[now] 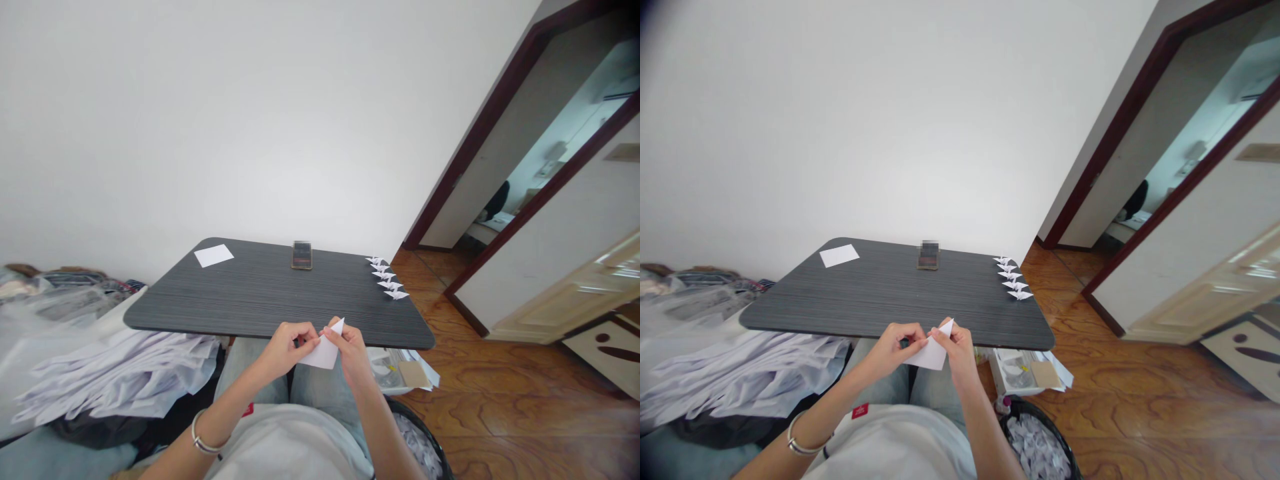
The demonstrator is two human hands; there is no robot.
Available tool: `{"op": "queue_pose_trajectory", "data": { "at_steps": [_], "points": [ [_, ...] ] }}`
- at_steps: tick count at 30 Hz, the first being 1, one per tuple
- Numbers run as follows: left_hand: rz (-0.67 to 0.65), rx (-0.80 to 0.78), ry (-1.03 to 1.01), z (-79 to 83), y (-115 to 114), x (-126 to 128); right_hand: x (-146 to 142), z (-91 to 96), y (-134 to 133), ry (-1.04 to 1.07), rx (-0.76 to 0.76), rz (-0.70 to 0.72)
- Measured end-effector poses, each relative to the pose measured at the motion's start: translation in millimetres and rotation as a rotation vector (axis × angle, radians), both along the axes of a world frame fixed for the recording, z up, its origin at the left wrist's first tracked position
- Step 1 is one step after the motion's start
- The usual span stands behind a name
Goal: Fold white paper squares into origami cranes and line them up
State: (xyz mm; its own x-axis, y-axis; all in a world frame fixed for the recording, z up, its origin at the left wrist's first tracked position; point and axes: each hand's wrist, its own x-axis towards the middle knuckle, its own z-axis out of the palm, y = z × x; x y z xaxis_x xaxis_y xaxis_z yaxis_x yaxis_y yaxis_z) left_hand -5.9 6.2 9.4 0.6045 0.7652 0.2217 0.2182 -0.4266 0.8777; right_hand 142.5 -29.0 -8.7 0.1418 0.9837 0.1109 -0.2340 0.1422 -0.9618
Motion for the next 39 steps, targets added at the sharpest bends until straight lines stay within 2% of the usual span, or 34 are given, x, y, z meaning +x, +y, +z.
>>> {"op": "queue_pose_trajectory", "data": {
  "at_steps": [4,11,14,17,23,29,39],
  "points": [
    [-0.023,-0.014,-0.022,-1.4,1.2,0.2,6.9,0.2,2.7,-0.048,0.046,-0.057],
    [-0.029,-0.033,0.006,-5.7,3.3,-2.2,20.7,-2.1,8.6,-0.150,0.138,-0.267],
    [-0.018,-0.043,-0.005,-6.1,4.3,-3.8,20.3,-4.3,8.6,-0.123,0.081,-0.227],
    [-0.019,-0.048,-0.008,-6.1,4.9,-4.6,15.3,-3.0,6.6,-0.110,0.041,-0.114],
    [0.031,-0.096,-0.048,-5.8,5.7,2.5,1.7,3.4,1.1,-0.192,0.092,-0.064],
    [0.065,-0.141,-0.121,-2.1,3.3,9.9,-3.5,2.6,-1.5,-0.288,0.161,-0.132],
    [-0.004,-0.217,-0.129,-6.8,3.2,0.2,20.5,9.8,1.2,-0.143,0.171,-0.194]
  ]
}}
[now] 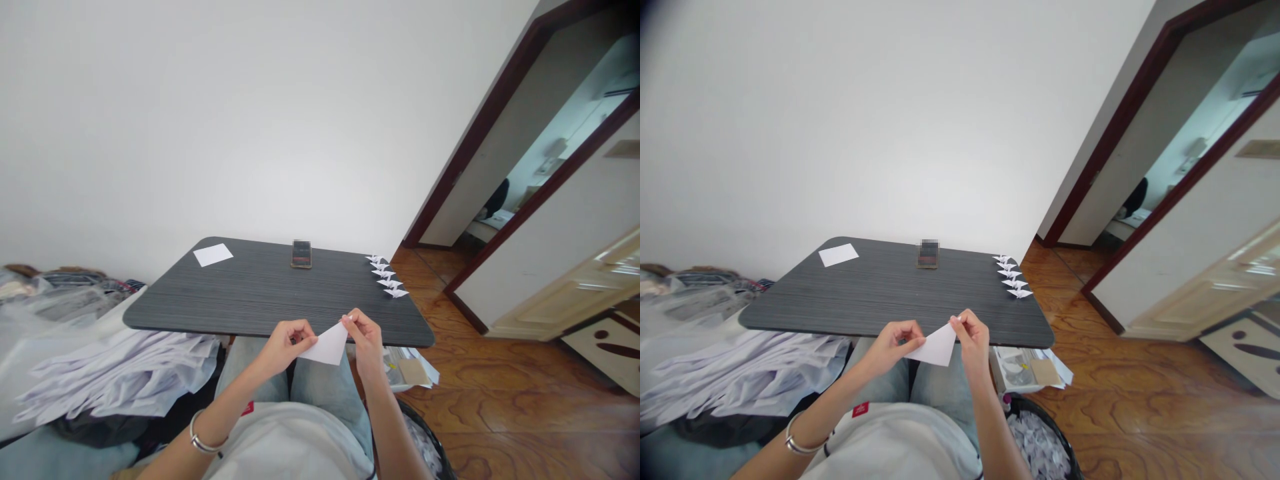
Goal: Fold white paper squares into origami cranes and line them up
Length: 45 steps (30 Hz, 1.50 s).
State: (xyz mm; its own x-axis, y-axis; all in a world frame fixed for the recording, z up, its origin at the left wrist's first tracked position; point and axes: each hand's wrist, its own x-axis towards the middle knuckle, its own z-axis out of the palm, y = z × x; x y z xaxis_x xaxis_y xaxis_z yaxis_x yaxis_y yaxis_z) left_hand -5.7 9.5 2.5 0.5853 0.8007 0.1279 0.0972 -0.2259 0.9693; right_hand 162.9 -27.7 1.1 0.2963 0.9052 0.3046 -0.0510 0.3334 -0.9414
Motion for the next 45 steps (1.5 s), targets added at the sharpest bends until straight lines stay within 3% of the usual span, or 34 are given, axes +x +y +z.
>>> {"op": "queue_pose_trajectory", "data": {
  "at_steps": [14,20,28,32,39,45],
  "points": [
    [-0.015,0.013,0.005,-4.1,7.9,-21.0,16.6,6.4,1.2,0.078,-0.010,-0.105],
    [0.011,-0.039,-0.070,-10.5,16.1,-30.7,27.4,1.6,2.1,0.204,0.021,-0.162],
    [0.058,-0.106,-0.212,-5.0,12.7,-20.2,24.2,2.0,1.3,0.282,-0.009,-0.116],
    [-0.051,-0.010,-0.174,0.7,4.0,-9.9,14.7,-3.3,2.6,0.291,-0.034,-0.100],
    [-0.049,0.143,-0.005,-0.2,2.4,-4.1,3.3,-17.6,8.4,0.329,-0.120,-0.034],
    [-0.065,0.176,0.002,-0.3,2.1,-7.3,0.4,-16.2,9.2,0.405,-0.140,-0.009]
  ]
}}
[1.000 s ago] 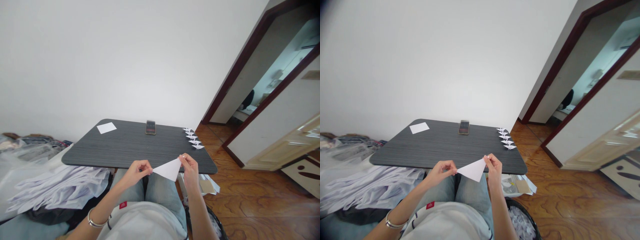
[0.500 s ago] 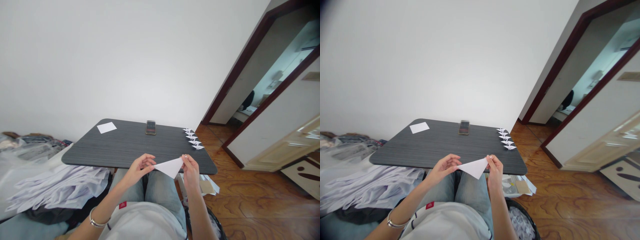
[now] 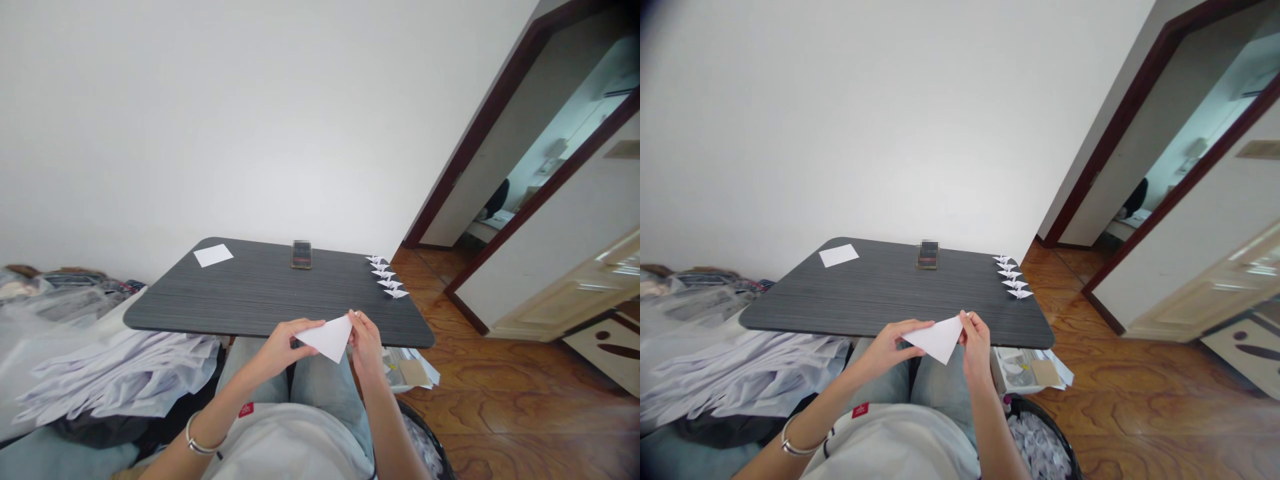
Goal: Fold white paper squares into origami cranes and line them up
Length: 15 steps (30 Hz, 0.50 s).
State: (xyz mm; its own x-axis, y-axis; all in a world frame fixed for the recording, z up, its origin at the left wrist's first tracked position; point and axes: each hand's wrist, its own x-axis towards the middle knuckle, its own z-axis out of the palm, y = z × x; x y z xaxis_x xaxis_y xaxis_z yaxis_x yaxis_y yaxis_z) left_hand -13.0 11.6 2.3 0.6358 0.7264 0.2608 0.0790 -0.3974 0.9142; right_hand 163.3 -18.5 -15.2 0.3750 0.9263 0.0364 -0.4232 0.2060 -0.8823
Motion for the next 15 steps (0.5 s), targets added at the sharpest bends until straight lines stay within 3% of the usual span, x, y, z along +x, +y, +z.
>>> {"op": "queue_pose_trajectory", "data": {
  "at_steps": [4,15],
  "points": [
    [0.019,-0.043,-0.026,0.9,-0.2,-0.3,-2.4,3.2,-2.3,0.036,-0.021,0.014],
    [0.102,-0.381,-0.290,-0.6,4.7,-3.4,-15.2,17.1,-11.1,-0.078,0.026,0.179]
  ]
}}
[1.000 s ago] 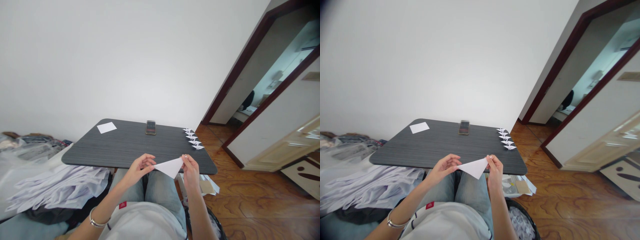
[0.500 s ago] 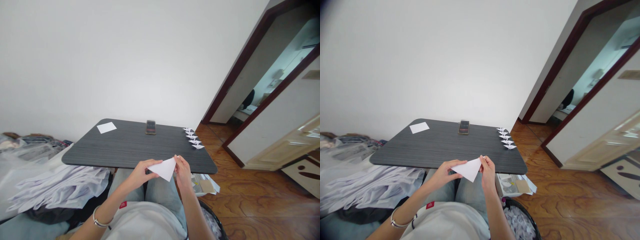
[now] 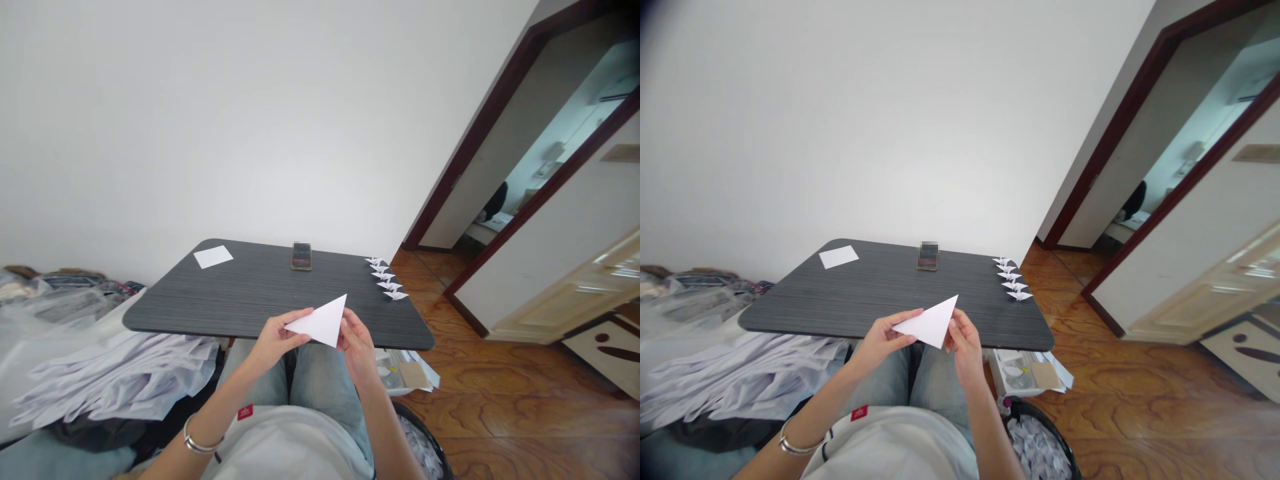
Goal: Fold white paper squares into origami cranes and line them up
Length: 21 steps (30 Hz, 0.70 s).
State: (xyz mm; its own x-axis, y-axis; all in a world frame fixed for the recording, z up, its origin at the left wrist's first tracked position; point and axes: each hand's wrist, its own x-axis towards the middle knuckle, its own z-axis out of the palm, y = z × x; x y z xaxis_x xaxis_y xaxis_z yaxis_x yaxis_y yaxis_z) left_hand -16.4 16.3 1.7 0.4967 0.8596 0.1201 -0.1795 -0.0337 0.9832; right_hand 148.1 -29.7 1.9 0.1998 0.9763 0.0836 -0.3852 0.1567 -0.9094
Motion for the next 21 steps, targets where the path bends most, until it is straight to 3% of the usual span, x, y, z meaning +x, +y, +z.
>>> {"op": "queue_pose_trajectory", "data": {
  "at_steps": [12,21],
  "points": [
    [0.031,-0.062,-0.050,-3.0,0.9,4.2,-7.0,-8.1,3.0,0.169,-0.021,-0.022],
    [0.038,-0.019,-0.012,-3.2,2.9,4.2,-11.0,-5.4,2.0,0.042,-0.038,-0.067]
  ]
}}
